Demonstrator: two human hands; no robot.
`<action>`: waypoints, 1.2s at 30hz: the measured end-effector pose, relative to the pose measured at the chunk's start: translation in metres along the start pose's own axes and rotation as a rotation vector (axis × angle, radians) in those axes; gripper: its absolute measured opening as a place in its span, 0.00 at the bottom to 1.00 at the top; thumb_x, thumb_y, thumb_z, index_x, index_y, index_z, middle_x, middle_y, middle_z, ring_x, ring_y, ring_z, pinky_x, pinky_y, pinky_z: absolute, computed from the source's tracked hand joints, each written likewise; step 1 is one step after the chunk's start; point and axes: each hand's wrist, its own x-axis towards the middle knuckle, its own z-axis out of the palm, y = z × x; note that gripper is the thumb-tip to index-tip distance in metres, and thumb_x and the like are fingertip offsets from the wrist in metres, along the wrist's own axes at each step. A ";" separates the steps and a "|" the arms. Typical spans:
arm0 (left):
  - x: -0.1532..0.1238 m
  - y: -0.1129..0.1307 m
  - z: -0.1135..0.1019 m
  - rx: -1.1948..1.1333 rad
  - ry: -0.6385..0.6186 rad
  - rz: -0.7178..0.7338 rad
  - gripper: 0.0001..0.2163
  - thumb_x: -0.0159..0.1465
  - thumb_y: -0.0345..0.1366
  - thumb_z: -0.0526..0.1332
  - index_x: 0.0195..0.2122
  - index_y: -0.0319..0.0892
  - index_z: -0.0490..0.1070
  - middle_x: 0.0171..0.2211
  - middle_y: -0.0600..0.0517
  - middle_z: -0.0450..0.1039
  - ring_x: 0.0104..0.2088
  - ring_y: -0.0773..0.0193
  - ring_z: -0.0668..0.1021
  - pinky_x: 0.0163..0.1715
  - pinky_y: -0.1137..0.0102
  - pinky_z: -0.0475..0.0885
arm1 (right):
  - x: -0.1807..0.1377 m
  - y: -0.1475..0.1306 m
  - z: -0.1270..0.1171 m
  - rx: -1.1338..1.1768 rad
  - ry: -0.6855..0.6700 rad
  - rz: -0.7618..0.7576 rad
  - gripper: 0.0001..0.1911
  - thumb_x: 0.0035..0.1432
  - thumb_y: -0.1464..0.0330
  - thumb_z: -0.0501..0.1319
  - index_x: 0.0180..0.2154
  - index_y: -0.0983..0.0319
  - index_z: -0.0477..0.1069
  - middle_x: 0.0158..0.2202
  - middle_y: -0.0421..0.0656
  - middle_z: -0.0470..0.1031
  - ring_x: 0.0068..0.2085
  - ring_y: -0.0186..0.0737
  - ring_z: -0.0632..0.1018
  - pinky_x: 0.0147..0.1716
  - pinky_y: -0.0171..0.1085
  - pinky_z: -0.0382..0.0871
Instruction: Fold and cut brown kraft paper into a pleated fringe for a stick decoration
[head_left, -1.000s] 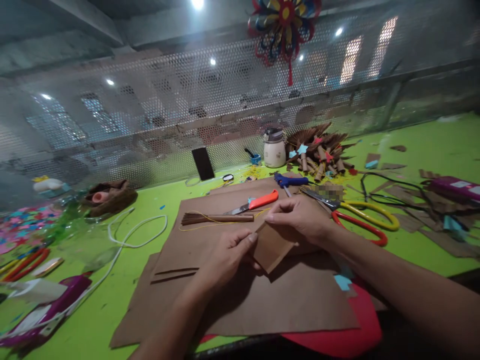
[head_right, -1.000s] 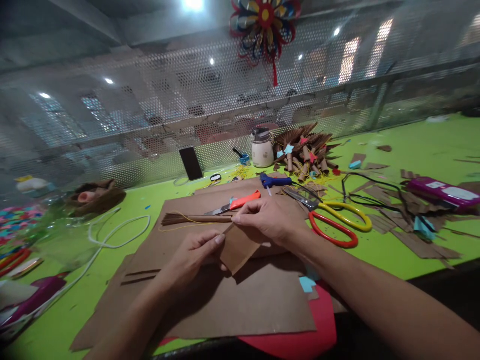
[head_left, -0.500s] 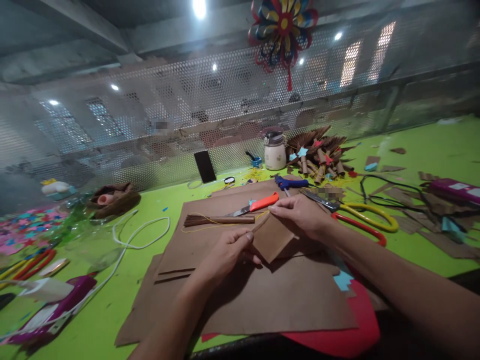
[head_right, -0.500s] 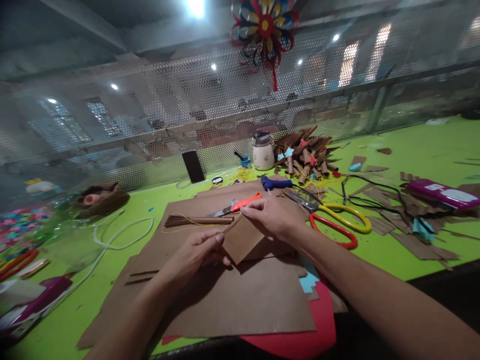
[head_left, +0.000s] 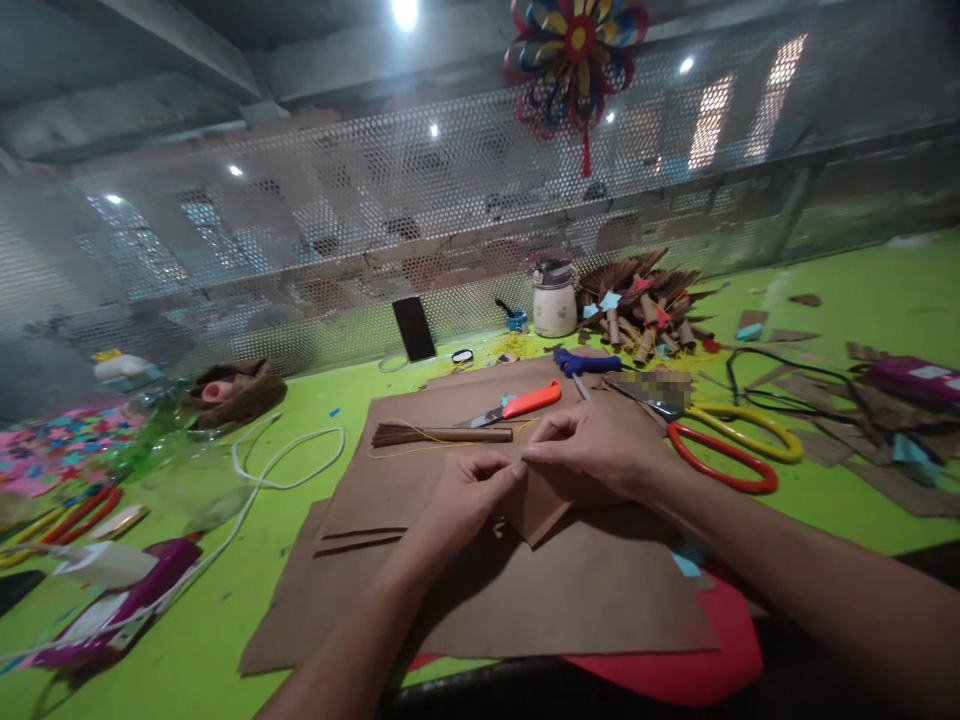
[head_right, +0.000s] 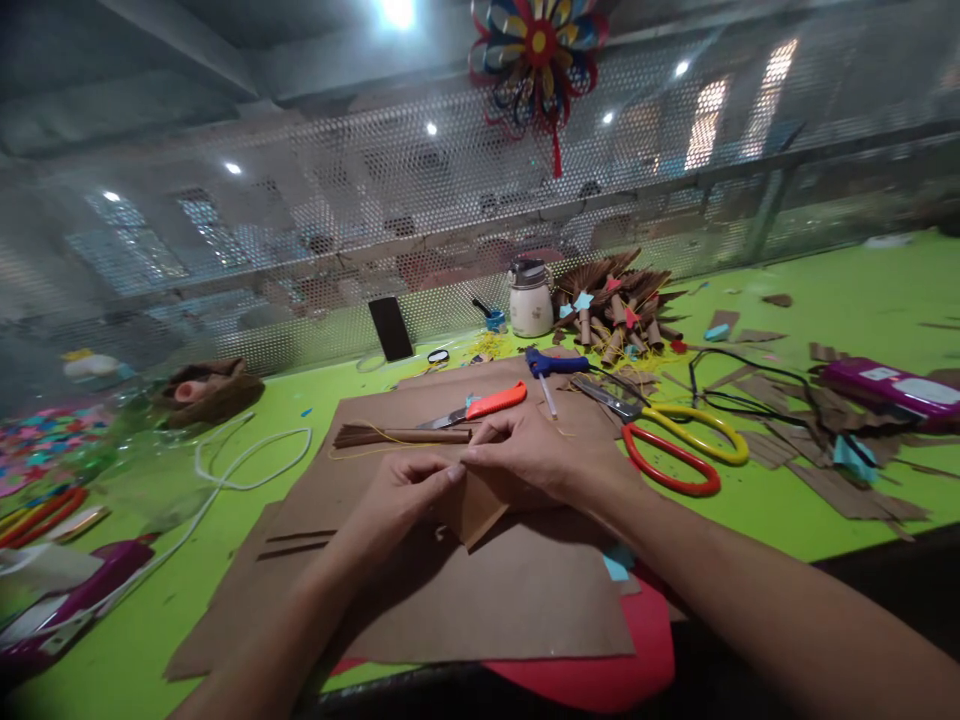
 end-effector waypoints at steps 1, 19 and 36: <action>-0.001 0.001 0.001 -0.004 0.001 -0.003 0.16 0.56 0.46 0.63 0.26 0.35 0.73 0.20 0.53 0.66 0.21 0.71 0.66 0.21 0.74 0.58 | 0.001 0.003 0.000 0.032 -0.005 0.001 0.10 0.41 0.63 0.68 0.19 0.63 0.73 0.20 0.39 0.71 0.24 0.34 0.70 0.23 0.33 0.61; 0.001 0.009 -0.016 0.033 -0.059 -0.033 0.11 0.57 0.42 0.62 0.31 0.39 0.67 0.18 0.60 0.59 0.19 0.73 0.60 0.20 0.76 0.54 | 0.009 0.010 -0.024 -0.441 -0.034 -0.349 0.10 0.56 0.64 0.59 0.33 0.60 0.78 0.29 0.41 0.76 0.32 0.38 0.73 0.32 0.35 0.62; 0.014 -0.014 -0.014 0.346 0.079 0.074 0.08 0.49 0.38 0.66 0.22 0.37 0.76 0.20 0.54 0.67 0.24 0.67 0.67 0.24 0.73 0.59 | 0.017 0.037 -0.018 -0.615 -0.310 -0.434 0.08 0.53 0.68 0.59 0.27 0.63 0.76 0.25 0.41 0.73 0.28 0.35 0.70 0.29 0.34 0.62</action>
